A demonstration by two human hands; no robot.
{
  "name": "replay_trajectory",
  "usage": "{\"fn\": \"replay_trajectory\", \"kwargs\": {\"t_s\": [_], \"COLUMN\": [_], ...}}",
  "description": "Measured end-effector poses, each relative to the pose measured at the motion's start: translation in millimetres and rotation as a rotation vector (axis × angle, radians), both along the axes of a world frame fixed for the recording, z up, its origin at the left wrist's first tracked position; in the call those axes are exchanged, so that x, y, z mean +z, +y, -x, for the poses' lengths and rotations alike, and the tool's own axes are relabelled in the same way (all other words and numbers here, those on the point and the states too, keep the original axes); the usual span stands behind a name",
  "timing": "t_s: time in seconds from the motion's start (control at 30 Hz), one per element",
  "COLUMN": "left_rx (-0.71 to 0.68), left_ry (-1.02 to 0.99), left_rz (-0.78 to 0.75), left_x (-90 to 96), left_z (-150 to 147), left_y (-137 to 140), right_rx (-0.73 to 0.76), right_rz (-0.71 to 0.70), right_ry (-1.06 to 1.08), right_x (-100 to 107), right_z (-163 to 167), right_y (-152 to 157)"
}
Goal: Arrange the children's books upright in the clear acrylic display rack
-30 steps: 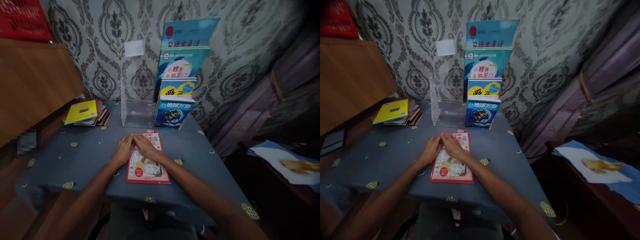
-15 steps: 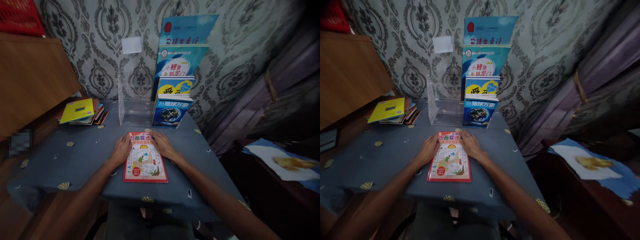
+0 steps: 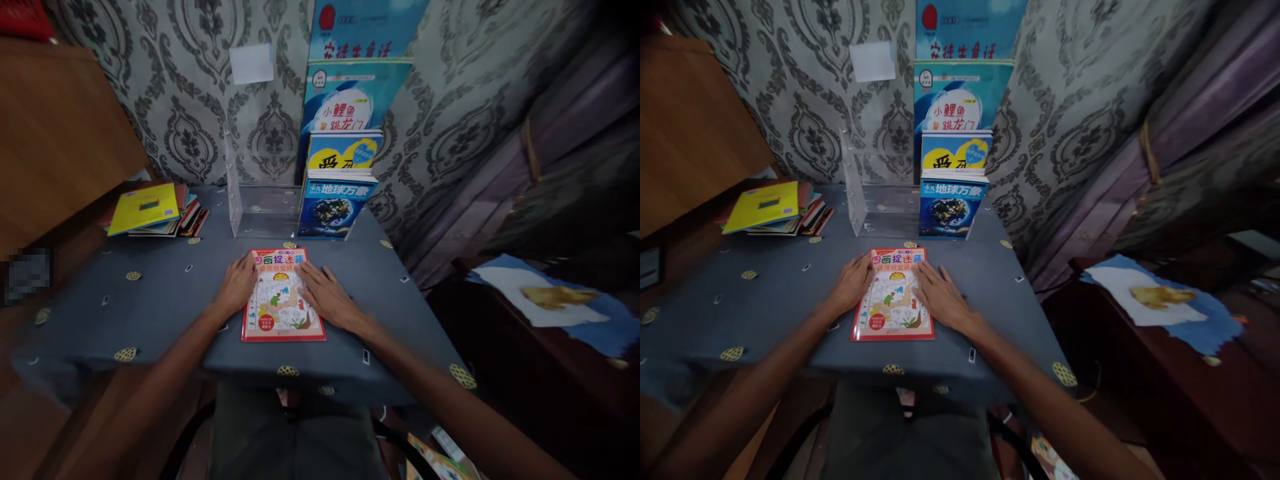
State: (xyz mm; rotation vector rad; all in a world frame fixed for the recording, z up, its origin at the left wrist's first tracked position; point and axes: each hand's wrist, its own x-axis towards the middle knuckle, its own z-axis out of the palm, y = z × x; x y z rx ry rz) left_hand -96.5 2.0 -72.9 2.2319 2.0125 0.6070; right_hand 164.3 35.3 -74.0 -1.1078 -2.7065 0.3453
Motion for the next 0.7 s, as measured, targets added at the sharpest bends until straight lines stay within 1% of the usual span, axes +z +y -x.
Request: {"fn": "replay_trajectory", "kwargs": {"t_s": [0.13, 0.27, 0.53, 0.7], "left_rx": [0.002, 0.016, 0.059, 0.034], "left_ry": [0.001, 0.015, 0.114, 0.157], "left_rz": [0.020, 0.040, 0.036, 0.007], "left_x": [1.6, 3.9, 11.8, 16.0], "left_z": [-1, -3, -10, -9], "left_y": [0, -1, -5, -10], "right_rx": [0.039, 0.065, 0.107, 0.165], "right_rz": [-0.035, -0.059, -0.098, -0.117], "right_ry": [0.001, -0.019, -0.026, 0.042], "right_x": [1, 1, 6, 7], "right_z": [-11, -17, -13, -4], "right_y": [-28, -46, -62, -69]}}
